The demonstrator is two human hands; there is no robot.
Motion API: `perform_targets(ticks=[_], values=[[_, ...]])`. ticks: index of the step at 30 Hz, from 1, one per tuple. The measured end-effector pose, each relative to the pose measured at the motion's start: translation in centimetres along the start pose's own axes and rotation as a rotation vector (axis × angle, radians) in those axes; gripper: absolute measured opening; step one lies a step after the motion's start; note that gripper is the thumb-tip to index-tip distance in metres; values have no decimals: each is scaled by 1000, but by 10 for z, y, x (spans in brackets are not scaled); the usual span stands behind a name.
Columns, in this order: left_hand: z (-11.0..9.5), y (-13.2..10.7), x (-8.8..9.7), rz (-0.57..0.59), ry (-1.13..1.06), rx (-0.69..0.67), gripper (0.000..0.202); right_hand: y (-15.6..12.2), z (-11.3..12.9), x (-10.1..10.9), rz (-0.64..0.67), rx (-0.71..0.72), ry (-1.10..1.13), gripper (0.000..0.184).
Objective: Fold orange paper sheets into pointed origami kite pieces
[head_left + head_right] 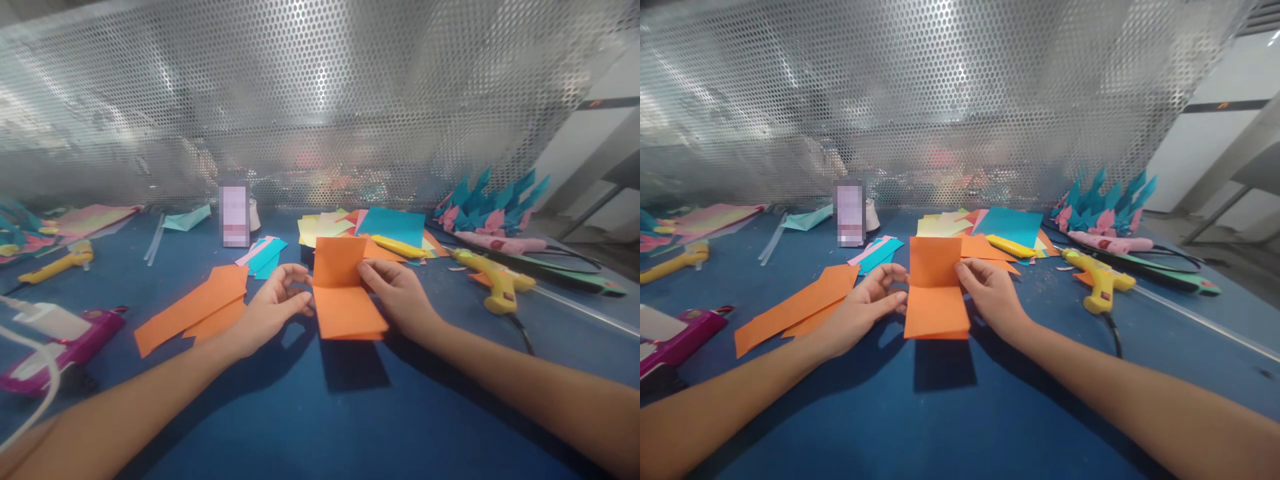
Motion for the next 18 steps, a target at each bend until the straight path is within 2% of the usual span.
perform_targets(ticks=[3,7,10,13,16,18], values=[[-2,1,-1,-7,11,-63,22,-1,0,0,12,-27,10,40],[-4,0,6,-151,188,-176,7,-3,1,-3,38,-49,26,40],[-11,-5,10,-238,388,-349,23,-5,2,-7,76,-70,41,39],[-17,-9,10,-202,625,-488,36,-6,3,-11,149,-93,56,41],[-19,-10,7,-106,863,-573,35,-7,4,-13,206,-90,51,43],[-20,-10,6,-83,956,-627,30,-7,5,-13,220,-87,64,44]])
Point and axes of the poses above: each hand's wrist, its own y-axis towards the middle knuckle, its own x-axis out of the back of the hand, z = x × y, the point moved 3 cm from there along y, towards the middle knuckle, and after that the axes turned 5 degrees about z, right-handed, at the moved point
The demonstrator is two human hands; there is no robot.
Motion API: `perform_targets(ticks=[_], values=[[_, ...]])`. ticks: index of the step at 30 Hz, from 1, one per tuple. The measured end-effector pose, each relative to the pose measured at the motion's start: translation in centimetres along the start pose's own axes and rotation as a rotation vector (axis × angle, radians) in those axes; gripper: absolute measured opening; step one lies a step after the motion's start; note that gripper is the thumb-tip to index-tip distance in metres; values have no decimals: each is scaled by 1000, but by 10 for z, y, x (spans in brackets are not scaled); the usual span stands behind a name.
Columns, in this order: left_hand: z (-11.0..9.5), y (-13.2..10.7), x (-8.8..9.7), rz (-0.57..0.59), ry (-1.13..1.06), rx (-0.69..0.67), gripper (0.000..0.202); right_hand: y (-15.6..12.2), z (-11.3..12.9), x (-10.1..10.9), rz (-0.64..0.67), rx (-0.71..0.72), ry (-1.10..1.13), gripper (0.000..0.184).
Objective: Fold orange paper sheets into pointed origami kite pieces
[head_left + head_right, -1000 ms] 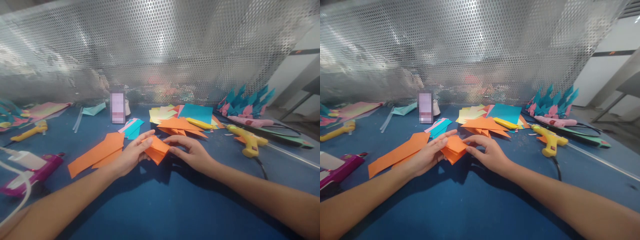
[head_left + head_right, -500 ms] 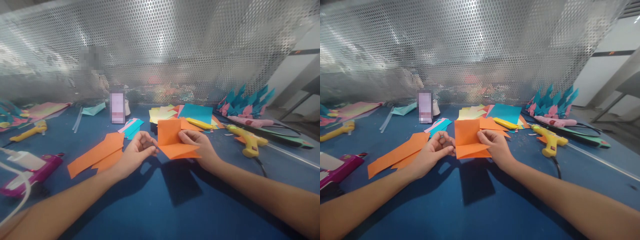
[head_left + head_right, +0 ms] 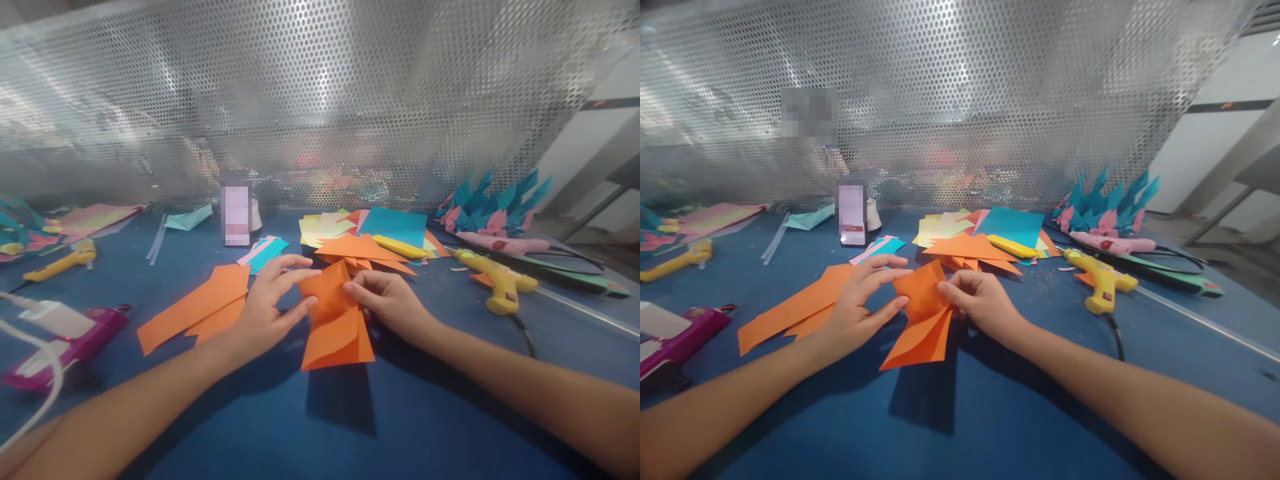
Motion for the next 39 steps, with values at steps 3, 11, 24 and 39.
perform_targets(ticks=[3,11,24,39], values=[[0,1,1,-31,41,-37,27,-1,0,1,-12,-16,57,45],[4,2,5,74,-108,-31,16,-1,-3,6,-87,-9,87,42],[4,6,16,634,17,-35,25,6,-10,9,-133,56,-84,32],[-17,-7,3,835,49,-49,36,10,-18,15,-133,115,-304,25]])
Point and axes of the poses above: each hand's wrist, its own y-axis towards the middle knuckle, its own x-axis out of the back of the hand, z = x × y, the point moved 3 cm from there along y, towards the middle knuckle, and after that the axes turned 5 degrees about z, right-handed, at the moved point
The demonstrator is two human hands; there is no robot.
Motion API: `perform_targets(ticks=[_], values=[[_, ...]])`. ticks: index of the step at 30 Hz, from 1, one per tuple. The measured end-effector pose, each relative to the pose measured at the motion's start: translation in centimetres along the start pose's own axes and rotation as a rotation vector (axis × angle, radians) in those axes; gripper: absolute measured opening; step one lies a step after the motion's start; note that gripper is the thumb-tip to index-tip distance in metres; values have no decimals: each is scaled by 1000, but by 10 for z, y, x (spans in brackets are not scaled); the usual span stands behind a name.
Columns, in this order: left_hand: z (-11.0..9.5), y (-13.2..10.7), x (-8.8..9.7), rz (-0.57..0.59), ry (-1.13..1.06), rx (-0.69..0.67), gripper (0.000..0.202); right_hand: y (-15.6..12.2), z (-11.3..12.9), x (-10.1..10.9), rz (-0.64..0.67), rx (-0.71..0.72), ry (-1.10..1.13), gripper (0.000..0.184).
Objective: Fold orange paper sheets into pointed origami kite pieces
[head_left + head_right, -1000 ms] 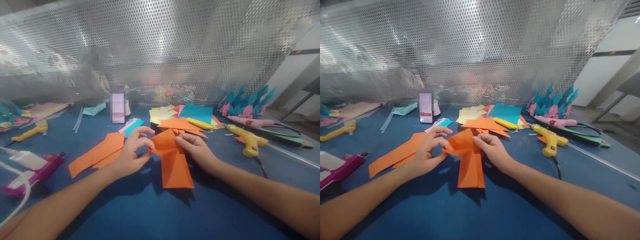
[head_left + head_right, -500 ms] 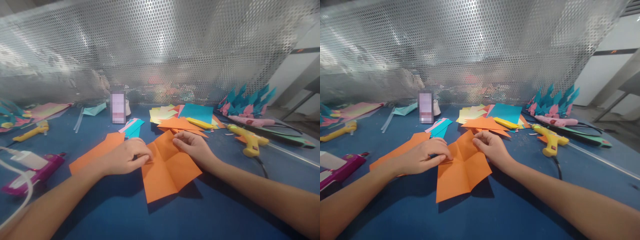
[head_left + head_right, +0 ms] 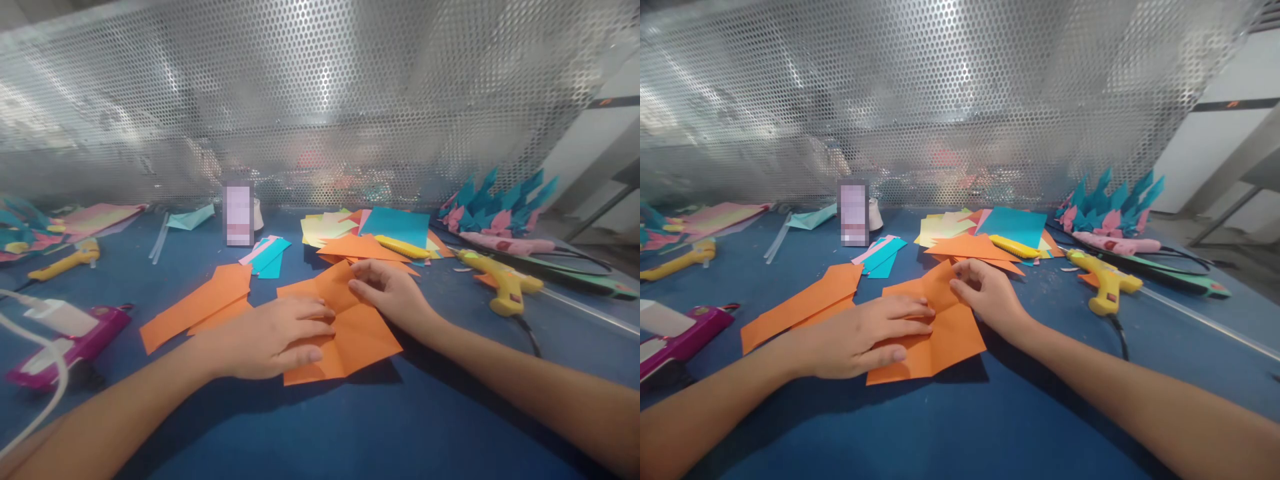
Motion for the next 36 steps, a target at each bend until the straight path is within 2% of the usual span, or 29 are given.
perform_targets(ticks=[3,7,9,11,15,17,21,25,27,30,33,36], values=[[-2,2,-2,-22,11,-5,39,-1,1,1,1,47,-68,29],[-5,3,-5,-63,29,-16,39,-3,8,2,37,140,-296,53],[-5,3,-8,-56,27,10,42,-3,10,2,54,175,-347,58],[-4,3,-11,-45,30,47,48,-3,13,1,66,209,-355,54],[-1,3,-16,-33,54,90,58,-2,14,2,78,222,-404,26],[0,4,-19,-19,62,109,60,-1,16,5,82,253,-442,19],[0,5,-22,-16,59,149,63,-2,22,7,107,388,-543,25],[-1,7,-27,-42,39,202,67,-8,26,-2,157,530,-647,32],[2,6,-28,-88,9,247,61,-11,26,-8,198,581,-675,33],[9,4,-26,-189,-32,303,41,-13,25,-14,254,633,-693,34],[12,3,-25,-242,-19,283,31,-14,25,-16,297,661,-681,33],[12,3,-24,-272,1,253,28,-14,26,-16,342,616,-673,31]])
Point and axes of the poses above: each hand's wrist, its own y-axis towards the middle knuckle, its own x-axis out of the back of the hand, z = x × y, the point moved 3 cm from there along y, towards the middle knuckle, and after that the axes turned 5 degrees about z, right-handed, at the moved point
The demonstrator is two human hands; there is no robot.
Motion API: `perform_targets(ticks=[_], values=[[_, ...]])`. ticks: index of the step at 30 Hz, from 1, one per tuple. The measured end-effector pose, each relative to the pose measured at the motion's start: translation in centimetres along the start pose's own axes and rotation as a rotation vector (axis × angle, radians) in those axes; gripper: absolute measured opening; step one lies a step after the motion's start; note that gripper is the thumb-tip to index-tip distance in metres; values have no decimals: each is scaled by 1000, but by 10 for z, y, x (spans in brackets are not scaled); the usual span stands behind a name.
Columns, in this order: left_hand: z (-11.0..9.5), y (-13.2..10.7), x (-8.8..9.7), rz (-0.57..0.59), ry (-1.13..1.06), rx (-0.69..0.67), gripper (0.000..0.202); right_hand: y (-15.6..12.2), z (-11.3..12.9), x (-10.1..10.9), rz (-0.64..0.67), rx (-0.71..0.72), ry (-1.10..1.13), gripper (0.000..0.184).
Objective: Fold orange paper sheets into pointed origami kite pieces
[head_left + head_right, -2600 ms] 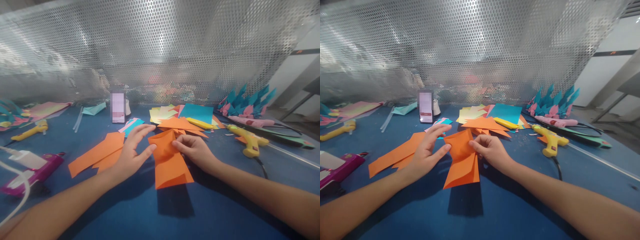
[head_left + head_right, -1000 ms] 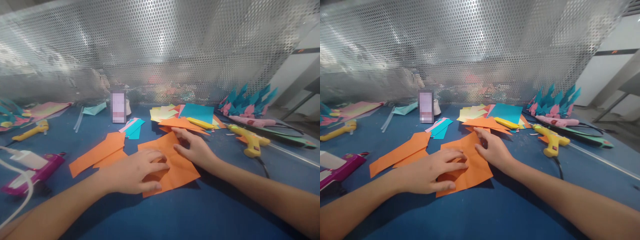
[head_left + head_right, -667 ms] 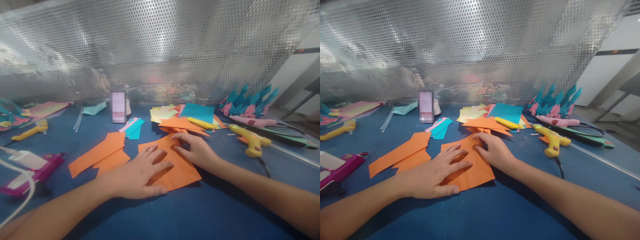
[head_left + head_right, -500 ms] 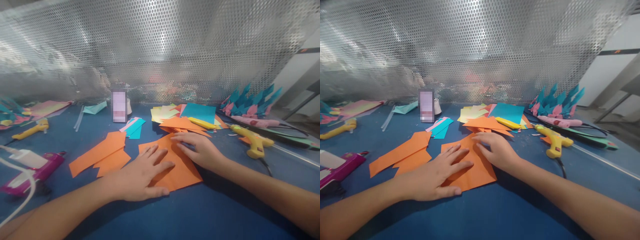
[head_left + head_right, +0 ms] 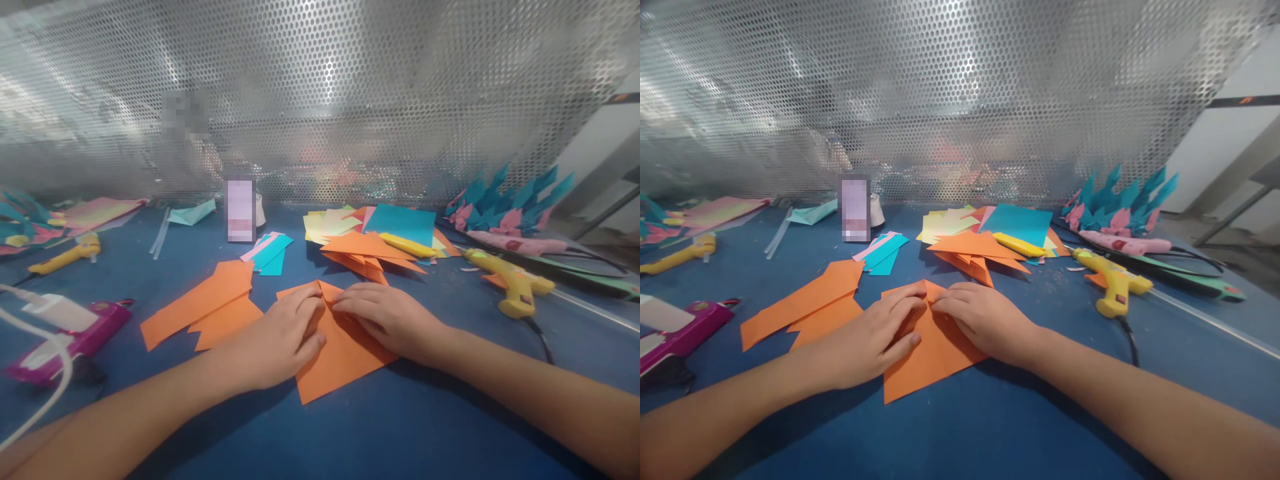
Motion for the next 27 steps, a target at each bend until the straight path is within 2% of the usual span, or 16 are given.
perform_targets(ticks=[2,4,8,11,15,20,27], values=[[0,0,-1,-11,-2,4,27,0,0,0,40,-55,11,29],[1,0,-3,-10,6,17,34,0,0,1,59,-91,16,27],[6,0,-7,78,70,19,52,0,0,1,42,-60,20,31],[9,0,-10,124,116,15,54,-1,-1,0,18,6,3,35],[12,0,-12,111,127,22,55,-2,-3,-2,17,75,-19,39],[12,0,-12,87,118,6,55,-2,-4,-2,17,69,-23,37],[10,1,-8,124,104,21,55,-2,-2,-3,6,86,-31,37]])
Point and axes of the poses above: each hand's wrist, its own y-axis towards the middle knuckle, its own x-axis out of the back of the hand, z = x × y, the point moved 3 cm from there along y, towards the middle knuckle, and after that the axes turned 5 degrees about z, right-handed, at the moved point
